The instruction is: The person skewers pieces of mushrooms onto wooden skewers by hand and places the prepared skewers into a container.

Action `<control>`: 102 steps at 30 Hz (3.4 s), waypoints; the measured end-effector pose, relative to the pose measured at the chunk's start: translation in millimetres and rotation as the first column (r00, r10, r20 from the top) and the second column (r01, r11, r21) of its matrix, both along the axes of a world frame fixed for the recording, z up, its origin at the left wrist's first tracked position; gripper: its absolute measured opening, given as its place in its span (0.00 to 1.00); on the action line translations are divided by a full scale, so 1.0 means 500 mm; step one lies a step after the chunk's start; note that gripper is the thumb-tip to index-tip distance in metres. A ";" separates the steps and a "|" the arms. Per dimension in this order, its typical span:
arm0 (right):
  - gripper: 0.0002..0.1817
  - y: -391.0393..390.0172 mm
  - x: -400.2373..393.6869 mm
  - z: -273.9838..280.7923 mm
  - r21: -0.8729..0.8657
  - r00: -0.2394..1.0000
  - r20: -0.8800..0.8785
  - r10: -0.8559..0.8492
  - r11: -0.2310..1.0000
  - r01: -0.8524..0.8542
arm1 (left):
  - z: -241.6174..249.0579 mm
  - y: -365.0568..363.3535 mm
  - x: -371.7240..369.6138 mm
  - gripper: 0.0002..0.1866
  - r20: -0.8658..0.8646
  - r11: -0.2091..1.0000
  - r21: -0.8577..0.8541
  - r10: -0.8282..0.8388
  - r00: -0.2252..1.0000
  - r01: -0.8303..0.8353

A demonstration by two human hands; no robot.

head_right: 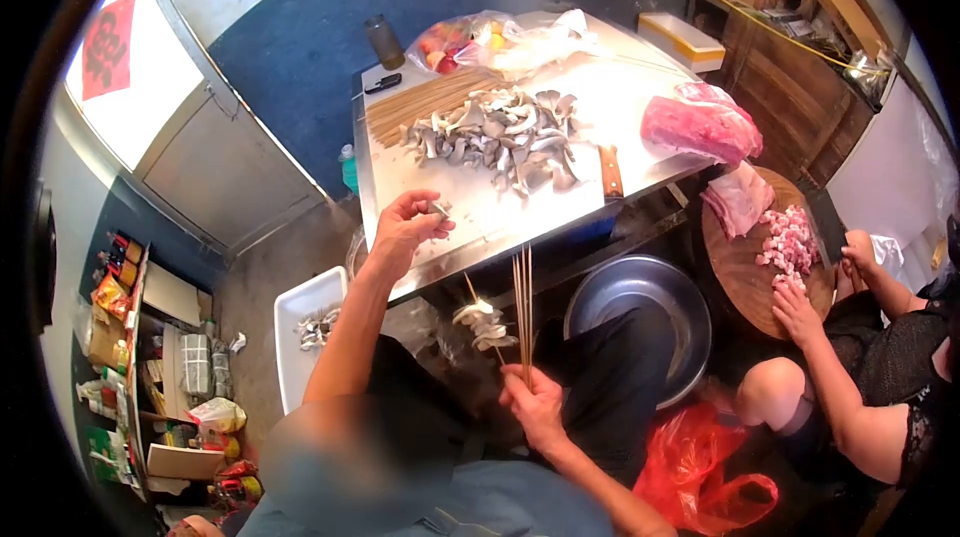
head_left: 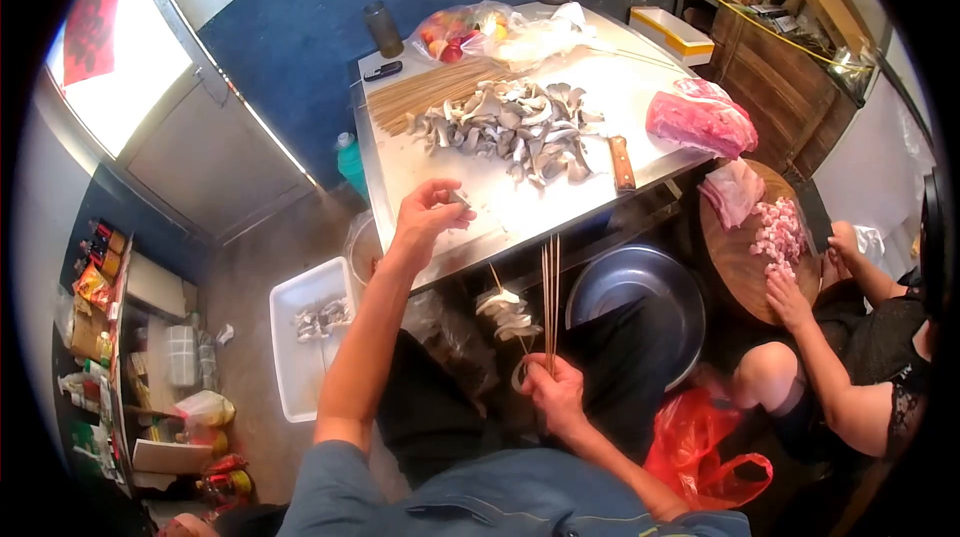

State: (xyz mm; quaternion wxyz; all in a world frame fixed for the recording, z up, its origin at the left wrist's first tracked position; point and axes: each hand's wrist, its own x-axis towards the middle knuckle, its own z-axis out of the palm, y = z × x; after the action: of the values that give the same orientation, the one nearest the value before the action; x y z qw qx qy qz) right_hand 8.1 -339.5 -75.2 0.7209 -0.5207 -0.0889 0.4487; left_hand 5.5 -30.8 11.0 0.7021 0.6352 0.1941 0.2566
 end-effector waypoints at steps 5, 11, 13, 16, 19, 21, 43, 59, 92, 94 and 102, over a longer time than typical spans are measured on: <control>0.10 -0.002 -0.007 0.006 0.001 1.000 -0.005 0.014 1.000 -0.014 | -0.002 -0.042 -0.032 0.11 0.061 0.983 -0.179 0.050 0.997 -0.039; 0.09 0.001 -0.016 0.009 0.033 0.999 0.031 0.019 0.999 -0.020 | -0.001 -0.075 -0.054 0.09 -0.014 0.964 -0.265 0.031 0.999 -0.034; 0.09 0.002 -0.016 0.001 0.045 0.999 0.038 0.026 0.999 -0.028 | 0.000 -0.096 -0.059 0.08 -0.028 0.955 -0.296 0.025 0.999 -0.032; 0.09 0.000 -0.015 0.005 0.043 0.999 0.023 0.028 0.999 -0.029 | -0.009 -0.123 -0.066 0.08 -0.044 0.941 -0.335 0.038 0.998 -0.051; 0.09 0.001 -0.016 0.000 0.061 0.999 0.039 0.022 0.998 -0.024 | -0.020 -0.144 -0.072 0.10 -0.050 0.929 -0.367 0.038 0.998 -0.054; 0.09 -0.001 -0.014 -0.006 0.040 0.999 0.029 0.028 0.999 -0.030 | -0.028 -0.154 -0.074 0.11 -0.036 0.913 -0.407 0.016 0.999 -0.029; 0.10 -0.012 -0.014 0.005 0.012 0.999 -0.015 0.036 0.999 -0.036 | -0.060 -0.182 -0.101 0.06 -0.021 0.920 -0.334 -0.225 0.974 0.205; 0.11 -0.012 0.005 -0.005 -0.022 1.000 -0.021 -0.010 1.000 0.010 | -0.015 0.084 0.131 0.13 -0.089 0.772 0.596 0.337 0.937 -0.221; 0.10 -0.018 0.017 -0.005 0.017 0.999 -0.010 -0.031 0.999 0.031 | -0.031 -0.121 -0.017 0.06 -0.007 1.000 0.008 -0.006 1.000 0.007; 0.10 -0.015 0.013 -0.004 0.034 0.999 -0.035 -0.019 0.999 0.020 | -0.029 -0.141 -0.026 0.05 -0.020 0.973 -0.228 0.026 0.999 -0.030; 0.10 -0.015 0.004 0.000 0.026 0.999 -0.041 0.019 1.000 -0.018 | -0.039 -0.187 -0.049 0.06 0.088 0.874 -0.483 0.114 0.990 -0.058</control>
State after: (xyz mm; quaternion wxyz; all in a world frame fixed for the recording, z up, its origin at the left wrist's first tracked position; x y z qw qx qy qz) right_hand 10.2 -346.8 -75.3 0.7251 -0.5011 -0.0844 0.4647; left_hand -19.0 -124.3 -8.6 0.8352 0.4168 0.2392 0.2673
